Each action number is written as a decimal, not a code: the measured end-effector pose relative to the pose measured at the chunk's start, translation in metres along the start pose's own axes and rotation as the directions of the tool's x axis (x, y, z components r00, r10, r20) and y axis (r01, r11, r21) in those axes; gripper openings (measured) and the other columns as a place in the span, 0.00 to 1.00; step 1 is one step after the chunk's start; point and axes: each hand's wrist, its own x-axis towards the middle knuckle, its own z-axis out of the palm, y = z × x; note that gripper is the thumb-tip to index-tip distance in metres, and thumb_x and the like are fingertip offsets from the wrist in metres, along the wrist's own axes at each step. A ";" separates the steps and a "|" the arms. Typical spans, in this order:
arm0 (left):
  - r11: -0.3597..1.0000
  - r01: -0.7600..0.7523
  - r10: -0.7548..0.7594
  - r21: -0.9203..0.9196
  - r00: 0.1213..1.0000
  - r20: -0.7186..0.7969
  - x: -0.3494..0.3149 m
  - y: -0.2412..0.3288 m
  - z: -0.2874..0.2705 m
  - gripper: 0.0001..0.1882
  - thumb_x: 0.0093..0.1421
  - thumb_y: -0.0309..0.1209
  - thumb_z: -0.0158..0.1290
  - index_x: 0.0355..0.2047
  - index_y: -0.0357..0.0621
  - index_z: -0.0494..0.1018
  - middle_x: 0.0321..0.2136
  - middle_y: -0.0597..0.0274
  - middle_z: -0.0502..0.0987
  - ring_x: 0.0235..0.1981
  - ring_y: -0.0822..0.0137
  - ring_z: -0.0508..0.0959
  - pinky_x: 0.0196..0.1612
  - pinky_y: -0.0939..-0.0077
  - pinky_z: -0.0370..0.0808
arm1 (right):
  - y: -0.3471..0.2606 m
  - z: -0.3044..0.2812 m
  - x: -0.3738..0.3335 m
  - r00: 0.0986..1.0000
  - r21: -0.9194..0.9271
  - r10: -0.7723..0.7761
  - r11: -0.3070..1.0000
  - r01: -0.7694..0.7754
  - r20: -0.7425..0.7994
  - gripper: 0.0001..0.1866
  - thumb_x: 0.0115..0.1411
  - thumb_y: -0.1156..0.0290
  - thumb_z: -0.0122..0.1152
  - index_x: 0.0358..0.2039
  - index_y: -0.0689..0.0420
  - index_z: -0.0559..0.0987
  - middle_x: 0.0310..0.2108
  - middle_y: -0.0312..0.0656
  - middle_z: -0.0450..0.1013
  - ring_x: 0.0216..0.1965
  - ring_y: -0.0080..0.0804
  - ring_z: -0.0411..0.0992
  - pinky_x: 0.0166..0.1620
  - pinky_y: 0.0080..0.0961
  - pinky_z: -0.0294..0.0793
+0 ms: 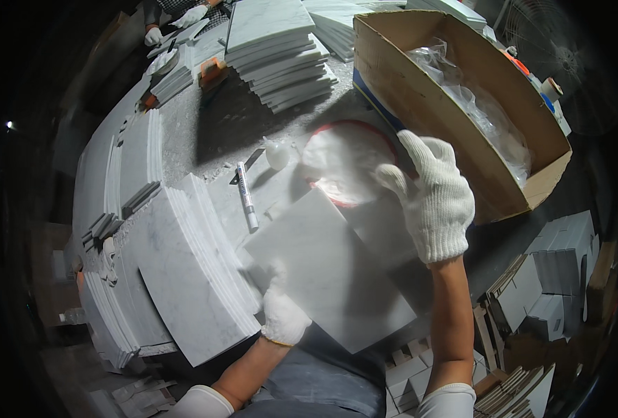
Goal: The person smooths the edges of white rectangular tiles using an orange sanding block and a metal scraper. They repeatedly rub the edges and corners, flip the tiles, and place finished pieces into a stack on the table.
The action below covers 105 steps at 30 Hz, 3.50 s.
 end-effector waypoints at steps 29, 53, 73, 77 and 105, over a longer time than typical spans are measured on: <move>0.992 0.086 -0.083 -0.096 0.996 0.028 0.012 -0.005 -0.013 0.33 0.74 0.47 0.51 0.70 0.38 0.63 0.66 0.61 0.69 0.66 0.69 0.67 0.71 0.70 0.59 | -0.051 0.043 0.088 0.873 0.589 -0.275 0.808 -0.018 0.403 0.25 0.55 0.54 0.73 0.50 0.50 0.78 0.42 0.43 0.79 0.46 0.34 0.78 0.50 0.33 0.77; 0.996 0.054 -0.059 -0.074 0.996 -0.066 -0.032 -0.033 -0.015 0.30 0.73 0.48 0.50 0.67 0.43 0.67 0.62 0.58 0.71 0.62 0.59 0.71 0.67 0.60 0.66 | 0.018 -0.002 -0.100 0.837 0.647 0.067 0.602 -0.468 0.543 0.31 0.65 0.58 0.68 0.62 0.64 0.76 0.55 0.43 0.78 0.52 0.29 0.76 0.54 0.27 0.77; 0.999 0.036 -0.039 -0.033 0.996 -0.085 -0.014 -0.041 -0.031 0.31 0.72 0.48 0.52 0.69 0.46 0.65 0.63 0.59 0.71 0.63 0.60 0.71 0.68 0.58 0.65 | 0.015 0.007 -0.090 0.778 0.569 0.110 0.620 -0.540 0.618 0.21 0.67 0.62 0.64 0.55 0.61 0.82 0.48 0.37 0.81 0.49 0.23 0.75 0.55 0.23 0.73; 1.000 0.019 -0.020 -0.017 0.997 -0.072 -0.011 -0.042 -0.036 0.31 0.72 0.49 0.52 0.67 0.45 0.67 0.61 0.57 0.72 0.61 0.58 0.72 0.66 0.58 0.68 | 0.016 0.008 -0.088 0.785 0.551 0.110 0.654 -0.519 0.609 0.22 0.66 0.61 0.65 0.55 0.61 0.82 0.49 0.39 0.81 0.50 0.25 0.76 0.56 0.24 0.73; 0.999 0.030 -0.034 -0.043 0.995 -0.094 -0.021 -0.036 -0.022 0.30 0.71 0.49 0.53 0.64 0.39 0.68 0.58 0.55 0.75 0.58 0.57 0.75 0.64 0.57 0.70 | 0.016 0.011 -0.083 0.801 0.477 0.096 0.759 -0.443 0.592 0.22 0.66 0.59 0.63 0.54 0.60 0.82 0.48 0.41 0.82 0.49 0.27 0.77 0.54 0.25 0.74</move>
